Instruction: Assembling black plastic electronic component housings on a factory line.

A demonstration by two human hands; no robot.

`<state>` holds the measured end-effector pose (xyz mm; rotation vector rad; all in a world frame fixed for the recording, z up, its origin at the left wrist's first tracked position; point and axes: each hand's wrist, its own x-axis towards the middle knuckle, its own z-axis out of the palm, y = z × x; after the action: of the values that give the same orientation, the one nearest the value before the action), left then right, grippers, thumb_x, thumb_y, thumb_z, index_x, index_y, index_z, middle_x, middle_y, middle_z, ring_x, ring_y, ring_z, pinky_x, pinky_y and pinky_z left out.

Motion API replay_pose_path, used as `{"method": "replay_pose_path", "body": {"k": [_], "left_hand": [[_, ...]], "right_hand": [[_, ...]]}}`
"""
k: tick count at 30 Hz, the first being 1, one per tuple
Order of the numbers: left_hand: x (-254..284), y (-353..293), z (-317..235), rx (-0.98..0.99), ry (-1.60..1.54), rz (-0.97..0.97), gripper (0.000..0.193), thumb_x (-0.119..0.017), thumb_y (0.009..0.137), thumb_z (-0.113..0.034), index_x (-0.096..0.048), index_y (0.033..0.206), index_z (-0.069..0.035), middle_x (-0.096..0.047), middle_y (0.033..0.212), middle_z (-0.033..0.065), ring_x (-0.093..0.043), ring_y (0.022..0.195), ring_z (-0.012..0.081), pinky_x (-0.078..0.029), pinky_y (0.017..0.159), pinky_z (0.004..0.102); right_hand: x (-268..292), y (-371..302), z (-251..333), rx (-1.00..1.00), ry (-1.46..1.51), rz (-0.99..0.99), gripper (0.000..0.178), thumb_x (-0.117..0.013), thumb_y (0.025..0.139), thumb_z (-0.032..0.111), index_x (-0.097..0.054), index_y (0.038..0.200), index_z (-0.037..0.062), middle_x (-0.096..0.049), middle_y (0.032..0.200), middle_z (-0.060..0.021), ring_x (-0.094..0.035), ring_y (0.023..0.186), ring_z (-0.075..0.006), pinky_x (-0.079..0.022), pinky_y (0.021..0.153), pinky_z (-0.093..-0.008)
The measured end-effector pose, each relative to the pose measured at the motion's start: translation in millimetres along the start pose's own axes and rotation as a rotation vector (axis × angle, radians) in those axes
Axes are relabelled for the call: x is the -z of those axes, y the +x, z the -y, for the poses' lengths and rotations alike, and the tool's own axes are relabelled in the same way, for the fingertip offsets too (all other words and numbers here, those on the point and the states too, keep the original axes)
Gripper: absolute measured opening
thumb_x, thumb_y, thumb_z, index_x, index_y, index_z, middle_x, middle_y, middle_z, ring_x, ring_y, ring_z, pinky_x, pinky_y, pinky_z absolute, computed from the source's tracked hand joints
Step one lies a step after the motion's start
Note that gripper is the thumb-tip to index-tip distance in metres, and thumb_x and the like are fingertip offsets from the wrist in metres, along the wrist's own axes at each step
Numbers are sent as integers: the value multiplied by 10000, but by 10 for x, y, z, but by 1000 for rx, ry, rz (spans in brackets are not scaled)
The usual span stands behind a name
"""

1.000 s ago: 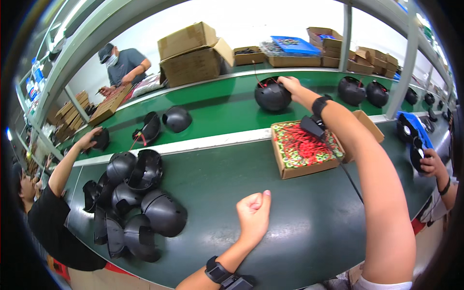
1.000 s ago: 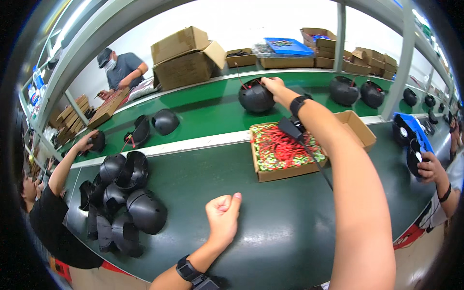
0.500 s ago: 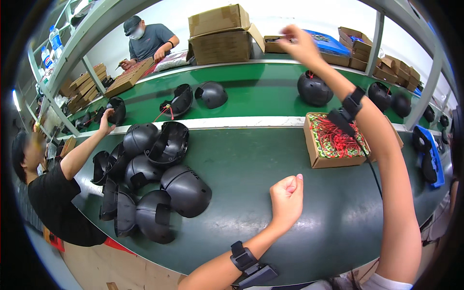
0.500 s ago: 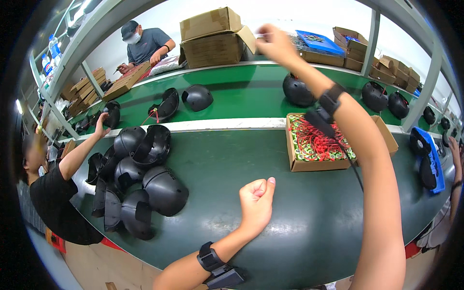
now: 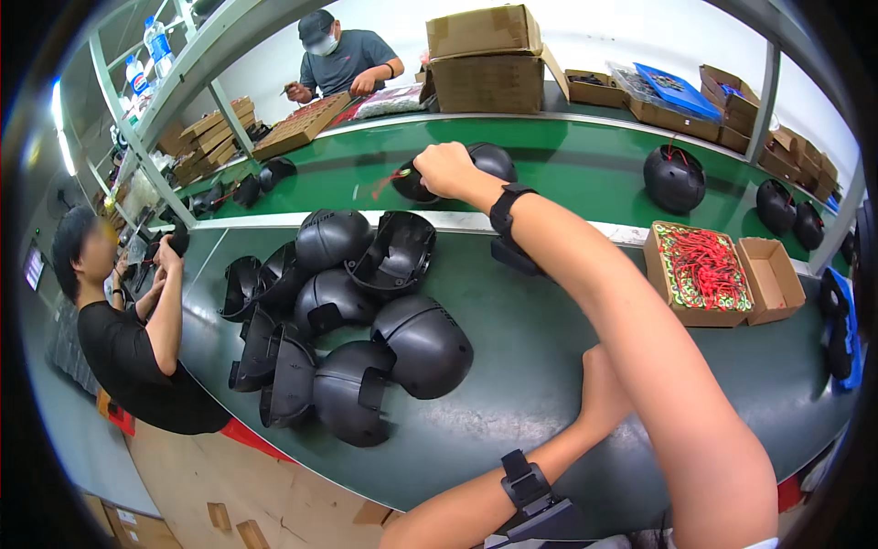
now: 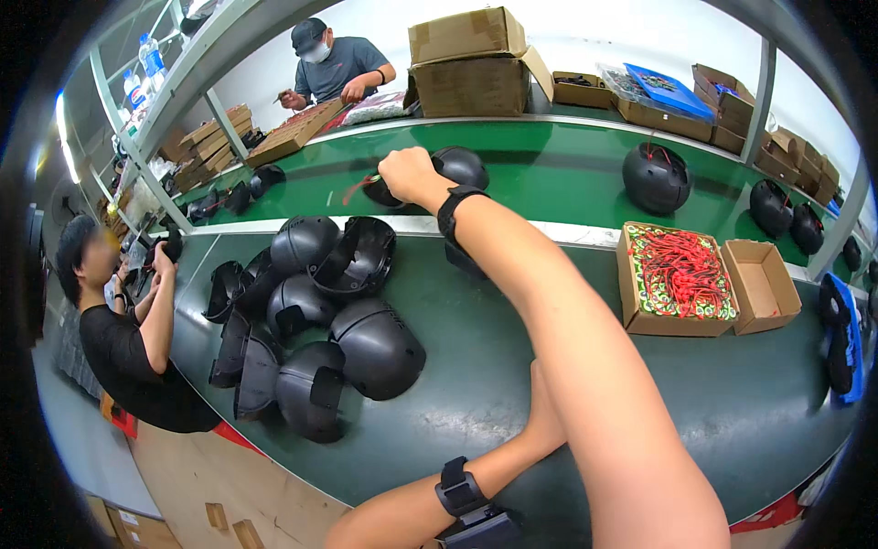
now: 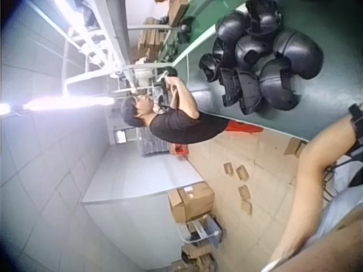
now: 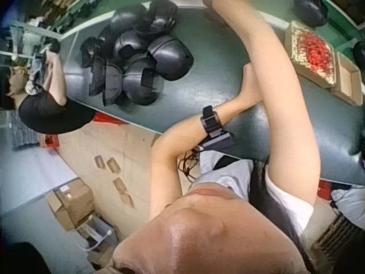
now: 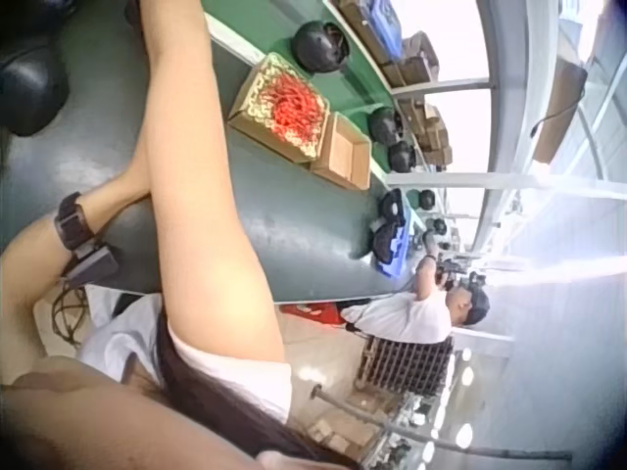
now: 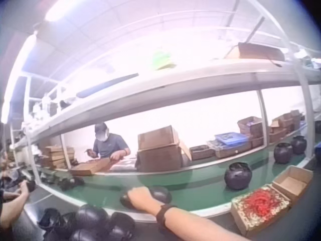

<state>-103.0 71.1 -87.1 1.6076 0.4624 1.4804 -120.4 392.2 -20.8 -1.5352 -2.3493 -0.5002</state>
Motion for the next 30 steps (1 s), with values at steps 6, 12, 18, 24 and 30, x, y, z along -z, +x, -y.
{"method": "replay_pose_path", "body": {"k": [6,12,18,24,30], "left_hand": [[-130,-28,48,370,-148,-38,223,-564,813,-20,-442,640,51,-377,491,85,-340,494,96,-323,454,333],[-43,12,49,245,44,-147,328,-575,905,-60,-344,673,-79,-335,643,-39,-295,596,50,-248,485,264],[322,464,-62,42,-209,-475,394,-500,944,-174,-394,1283,-2,-457,1219,129,-471,1106,201,-376,940,324],[232,349,-171,182,-289,-36,463,-470,802,-9,-492,1257,79,-561,1265,178,-509,1216,250,-340,1074,354],[-35,112,-352,463,-410,350,456,-455,752,-13,-546,1186,93,-597,1223,182,-525,1212,257,-336,1081,349]], "right_hand": [[649,-65,-263,-161,-161,-341,84,-676,695,157,-719,749,111,-707,797,-138,-702,765,-284,-539,658,-397],[1464,-564,-614,-336,646,-113,191,-737,724,238,-691,762,57,-680,747,-100,-637,697,-219,-494,682,-331],[1671,-2271,-212,-605,1369,10,166,-667,859,225,-638,747,106,-590,699,37,-491,666,-55,-357,616,-243],[1923,-3505,200,-981,1806,-28,270,-600,927,306,-635,783,80,-631,732,-8,-541,675,-63,-407,624,-232],[2083,-4205,-244,-735,1167,-137,333,-645,916,349,-607,817,34,-529,639,27,-455,578,-34,-384,539,-212]]}}
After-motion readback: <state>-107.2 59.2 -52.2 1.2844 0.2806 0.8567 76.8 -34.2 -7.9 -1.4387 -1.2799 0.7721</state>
